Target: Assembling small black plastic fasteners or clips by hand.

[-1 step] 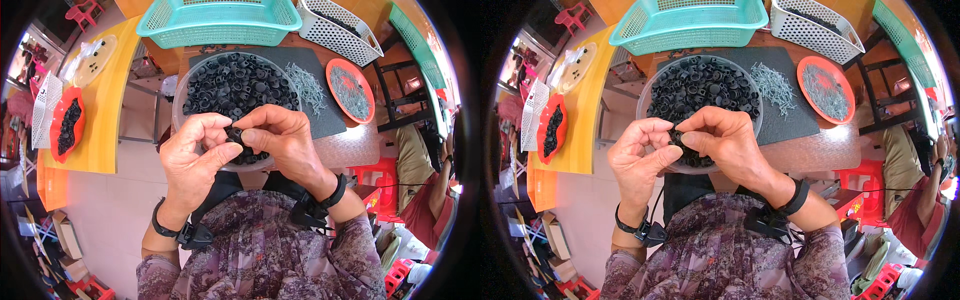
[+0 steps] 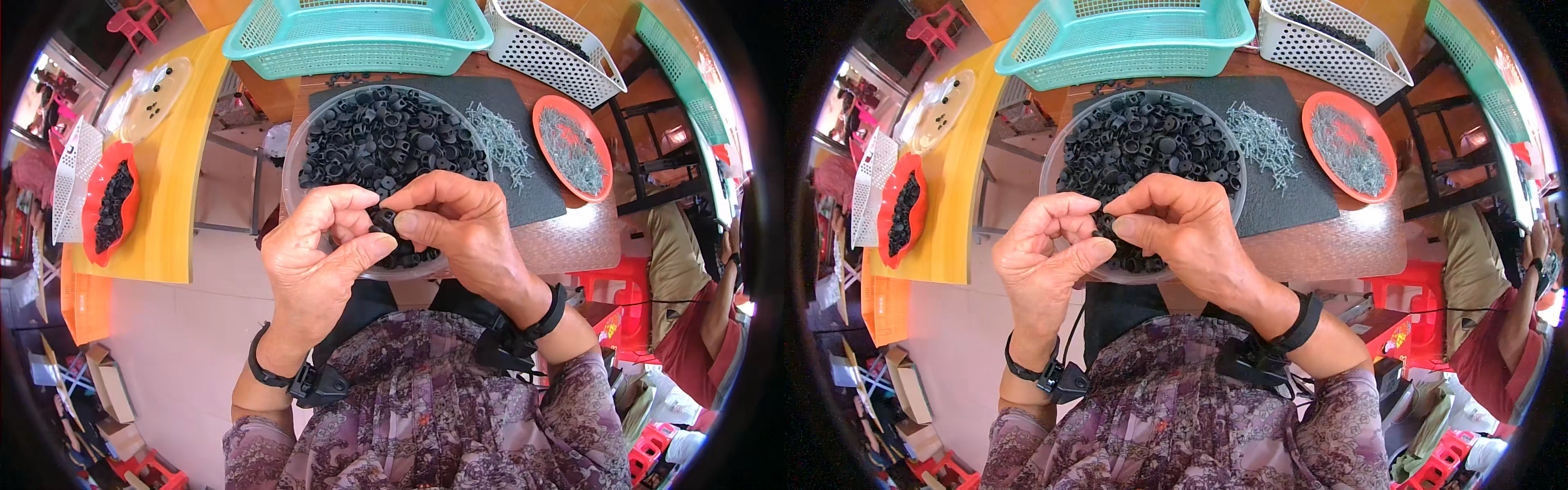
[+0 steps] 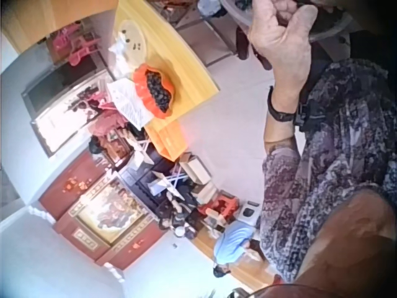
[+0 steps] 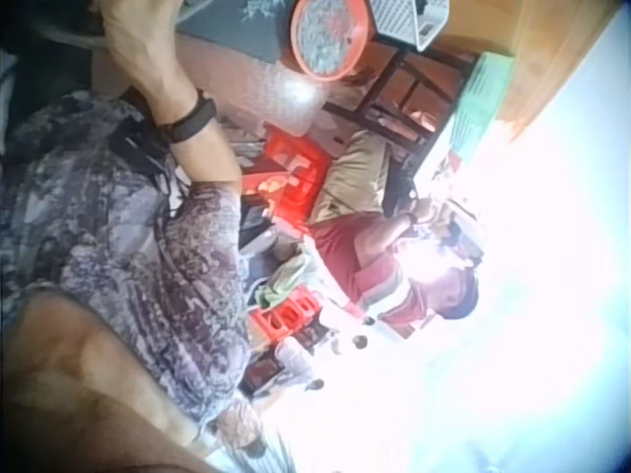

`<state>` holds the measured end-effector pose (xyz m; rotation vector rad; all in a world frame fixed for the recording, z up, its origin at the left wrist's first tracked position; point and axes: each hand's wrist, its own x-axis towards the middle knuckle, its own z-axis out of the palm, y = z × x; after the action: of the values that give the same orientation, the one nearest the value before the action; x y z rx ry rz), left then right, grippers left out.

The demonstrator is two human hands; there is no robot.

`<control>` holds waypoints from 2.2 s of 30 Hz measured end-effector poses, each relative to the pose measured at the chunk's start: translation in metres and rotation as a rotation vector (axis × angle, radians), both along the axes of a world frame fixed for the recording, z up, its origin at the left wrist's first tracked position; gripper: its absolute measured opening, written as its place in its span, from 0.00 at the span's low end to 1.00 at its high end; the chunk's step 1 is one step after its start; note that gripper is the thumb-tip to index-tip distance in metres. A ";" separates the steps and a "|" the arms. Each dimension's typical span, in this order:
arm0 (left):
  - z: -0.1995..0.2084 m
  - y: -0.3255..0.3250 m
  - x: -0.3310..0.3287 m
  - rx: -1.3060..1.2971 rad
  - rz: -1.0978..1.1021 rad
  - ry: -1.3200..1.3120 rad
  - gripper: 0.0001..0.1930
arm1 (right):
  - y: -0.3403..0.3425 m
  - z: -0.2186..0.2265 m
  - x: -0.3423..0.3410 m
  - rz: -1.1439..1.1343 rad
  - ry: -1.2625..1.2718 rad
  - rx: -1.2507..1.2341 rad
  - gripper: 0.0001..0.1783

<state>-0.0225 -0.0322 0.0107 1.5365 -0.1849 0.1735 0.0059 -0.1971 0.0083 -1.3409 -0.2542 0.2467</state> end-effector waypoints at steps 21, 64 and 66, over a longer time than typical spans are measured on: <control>-0.003 0.004 -0.003 0.116 0.007 -0.115 0.14 | -0.003 0.003 0.001 0.059 0.180 0.098 0.10; 0.004 0.017 0.000 -0.003 -0.044 0.012 0.15 | 0.007 0.005 0.008 0.095 0.195 0.069 0.09; 0.004 0.018 -0.001 -0.014 -0.010 0.002 0.15 | 0.009 0.005 0.010 0.096 0.196 0.066 0.09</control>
<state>-0.0235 -0.0146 0.0148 1.5213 -0.1895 0.1656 0.0154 -0.1882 0.0130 -1.2312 -0.1603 0.4443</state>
